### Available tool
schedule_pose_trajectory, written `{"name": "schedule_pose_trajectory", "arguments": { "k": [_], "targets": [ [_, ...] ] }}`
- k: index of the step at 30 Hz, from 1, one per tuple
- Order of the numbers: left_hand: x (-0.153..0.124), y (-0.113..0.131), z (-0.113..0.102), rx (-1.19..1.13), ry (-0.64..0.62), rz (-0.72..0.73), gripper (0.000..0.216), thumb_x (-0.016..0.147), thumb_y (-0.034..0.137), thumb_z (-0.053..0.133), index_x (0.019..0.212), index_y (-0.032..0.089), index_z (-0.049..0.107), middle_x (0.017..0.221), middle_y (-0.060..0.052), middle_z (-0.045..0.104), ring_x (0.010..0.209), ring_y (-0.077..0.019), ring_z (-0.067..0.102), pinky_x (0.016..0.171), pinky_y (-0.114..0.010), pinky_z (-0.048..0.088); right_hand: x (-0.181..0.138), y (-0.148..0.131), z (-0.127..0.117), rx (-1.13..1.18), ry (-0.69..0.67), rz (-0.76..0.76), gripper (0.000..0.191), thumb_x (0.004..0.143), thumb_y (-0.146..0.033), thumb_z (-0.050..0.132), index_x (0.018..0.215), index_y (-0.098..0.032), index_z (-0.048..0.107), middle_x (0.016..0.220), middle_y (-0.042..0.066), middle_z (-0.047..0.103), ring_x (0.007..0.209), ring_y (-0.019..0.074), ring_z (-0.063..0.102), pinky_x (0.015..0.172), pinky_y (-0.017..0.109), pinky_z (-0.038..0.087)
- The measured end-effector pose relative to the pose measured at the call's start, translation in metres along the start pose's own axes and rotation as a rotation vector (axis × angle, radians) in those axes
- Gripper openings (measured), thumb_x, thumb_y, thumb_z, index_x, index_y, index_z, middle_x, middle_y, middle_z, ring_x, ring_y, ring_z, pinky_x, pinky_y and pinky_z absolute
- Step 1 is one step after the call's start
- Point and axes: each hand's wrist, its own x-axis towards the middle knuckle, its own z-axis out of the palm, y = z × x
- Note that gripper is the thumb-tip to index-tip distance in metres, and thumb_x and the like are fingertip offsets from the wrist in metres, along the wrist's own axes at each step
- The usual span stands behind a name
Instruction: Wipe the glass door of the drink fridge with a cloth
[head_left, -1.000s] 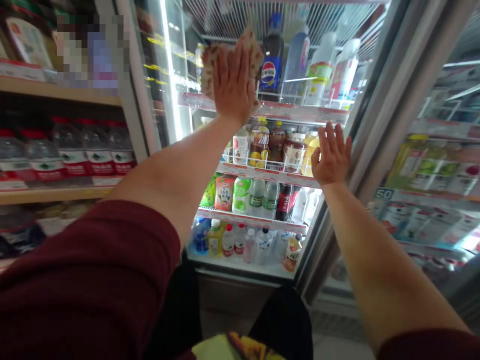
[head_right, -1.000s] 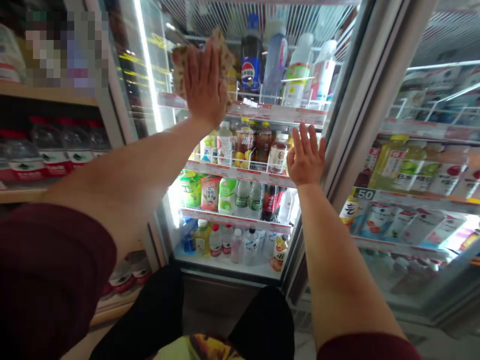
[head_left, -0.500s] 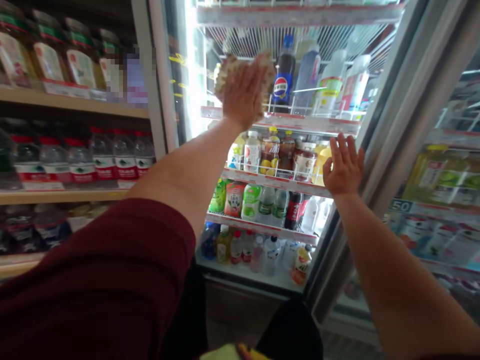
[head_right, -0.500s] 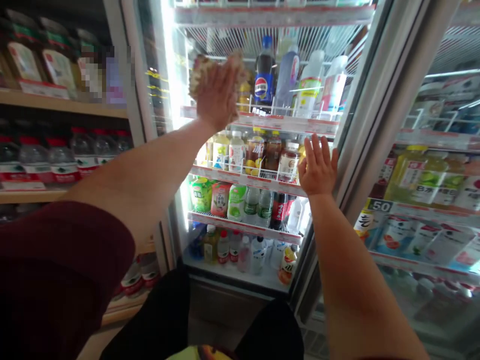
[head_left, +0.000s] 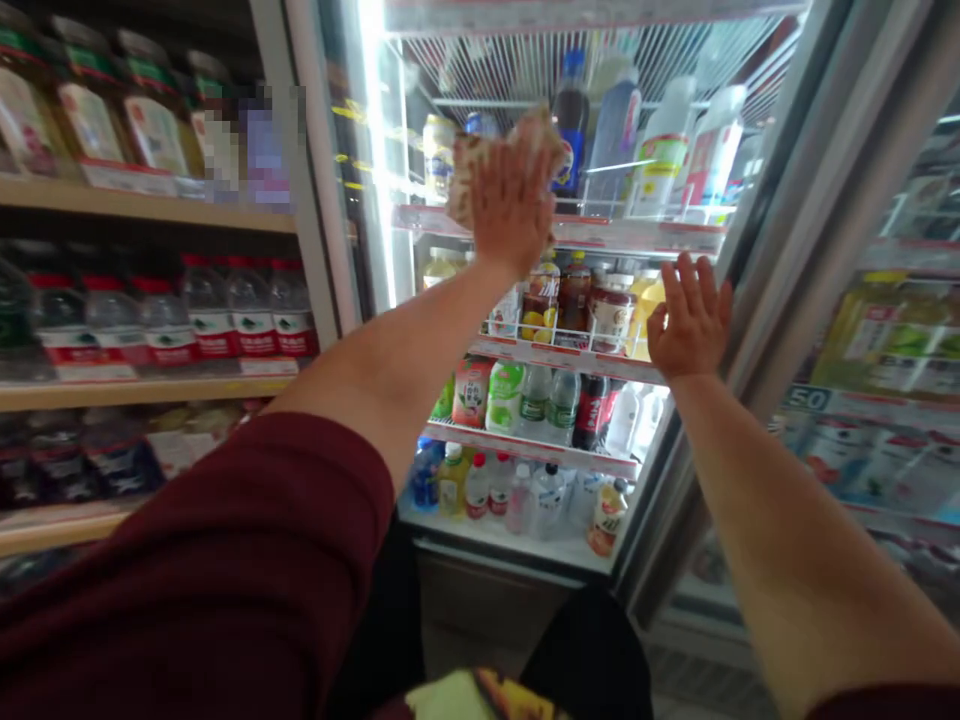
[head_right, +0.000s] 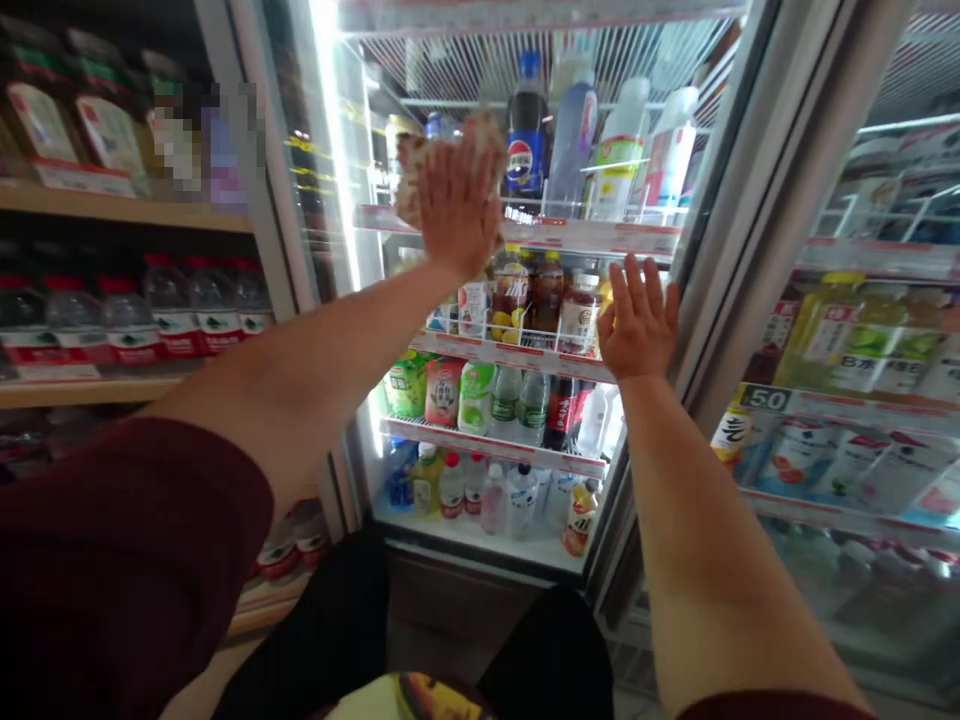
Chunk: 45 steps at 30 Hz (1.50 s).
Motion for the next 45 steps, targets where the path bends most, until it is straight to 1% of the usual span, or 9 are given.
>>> {"name": "schedule_pose_trajectory", "arguments": {
  "k": [5, 8, 15, 20, 24, 29, 37, 41, 45],
  "targets": [
    [-0.025, 0.043, -0.029, -0.085, -0.382, 0.676, 0.059, 0.107, 0.054, 0.038, 0.161, 0.032, 0.046, 0.175, 0.006, 0.034, 0.168, -0.0251, 0.014, 0.135, -0.064, 0.011, -0.001, 0.001, 0.001, 0.018, 0.027, 0.0, 0.061, 0.103, -0.031, 0.035, 0.161, -0.024, 0.051, 0.168, 0.007, 0.047, 0.16, 0.0318, 0.038, 0.132, 0.062, 0.026],
    [-0.004, 0.02, -0.041, -0.081, -0.469, 0.756, 0.055, 0.106, 0.055, 0.044, 0.158, 0.036, 0.047, 0.174, 0.012, 0.036, 0.167, -0.0182, 0.016, 0.138, -0.057, 0.013, -0.002, 0.0, 0.001, 0.021, 0.024, 0.004, 0.061, 0.103, -0.031, 0.035, 0.162, -0.024, 0.05, 0.168, 0.006, 0.047, 0.16, 0.0321, 0.038, 0.132, 0.062, 0.024],
    [0.01, -0.099, -0.048, 0.108, -0.073, -0.027, 0.061, 0.113, 0.033, 0.039, 0.171, 0.019, 0.022, 0.181, 0.004, 0.018, 0.166, -0.018, 0.004, 0.14, -0.054, 0.003, 0.0, -0.002, -0.005, 0.011, -0.051, 0.034, 0.062, 0.103, -0.03, 0.035, 0.164, -0.023, 0.046, 0.171, 0.009, 0.043, 0.163, 0.0335, 0.032, 0.132, 0.065, 0.022],
    [-0.057, -0.157, -0.052, 0.257, 0.018, -0.231, 0.051, 0.117, 0.024, 0.022, 0.166, 0.011, 0.015, 0.182, 0.006, 0.005, 0.162, -0.0074, -0.008, 0.139, -0.039, -0.007, 0.001, -0.006, -0.007, 0.009, -0.07, 0.042, 0.063, 0.102, -0.027, 0.037, 0.165, -0.022, 0.046, 0.171, 0.008, 0.042, 0.163, 0.0325, 0.03, 0.133, 0.064, 0.022],
    [-0.063, -0.178, -0.042, 0.161, 0.097, -0.403, 0.057, 0.116, 0.035, 0.011, 0.165, 0.009, 0.019, 0.182, 0.005, 0.008, 0.163, -0.0135, -0.002, 0.137, -0.047, -0.007, 0.001, -0.007, -0.007, 0.004, -0.066, 0.043, 0.062, 0.102, -0.027, 0.036, 0.163, -0.022, 0.048, 0.171, 0.008, 0.044, 0.163, 0.0325, 0.032, 0.133, 0.064, 0.023],
    [-0.034, -0.129, -0.017, 0.052, 0.211, -0.335, 0.078, 0.107, 0.064, 0.023, 0.172, 0.02, 0.02, 0.177, 0.0, 0.032, 0.164, -0.0162, -0.024, 0.133, -0.058, -0.011, 0.001, -0.008, -0.008, 0.033, -0.072, 0.045, 0.065, 0.103, -0.026, 0.036, 0.167, -0.025, 0.041, 0.172, 0.007, 0.042, 0.164, 0.0341, 0.029, 0.133, 0.066, 0.02],
    [-0.142, 0.027, -0.016, -0.058, -0.273, 0.685, 0.058, 0.105, 0.039, 0.047, 0.163, 0.04, 0.047, 0.173, 0.006, 0.038, 0.165, -0.0265, 0.025, 0.136, -0.059, 0.023, 0.0, -0.006, -0.007, -0.012, -0.066, 0.039, 0.064, 0.103, -0.027, 0.036, 0.167, -0.024, 0.042, 0.171, 0.009, 0.043, 0.163, 0.0344, 0.031, 0.132, 0.065, 0.023],
    [-0.168, 0.014, -0.029, -0.17, -0.519, 1.019, 0.056, 0.103, 0.03, 0.049, 0.156, 0.048, 0.054, 0.167, 0.013, 0.046, 0.159, -0.0172, 0.039, 0.131, -0.048, 0.038, 0.0, -0.007, -0.008, 0.03, -0.058, 0.05, 0.065, 0.103, -0.028, 0.036, 0.167, -0.025, 0.043, 0.17, 0.009, 0.045, 0.163, 0.0347, 0.03, 0.132, 0.066, 0.022],
    [-0.133, -0.026, -0.046, -0.168, -0.662, 0.833, 0.057, 0.1, 0.031, 0.052, 0.154, 0.052, 0.054, 0.167, 0.016, 0.044, 0.161, -0.0189, 0.035, 0.136, -0.051, 0.028, 0.001, -0.008, -0.009, 0.019, -0.071, 0.058, 0.065, 0.102, -0.028, 0.035, 0.166, -0.025, 0.043, 0.171, 0.009, 0.044, 0.163, 0.0342, 0.03, 0.132, 0.065, 0.022]
  ]
}}
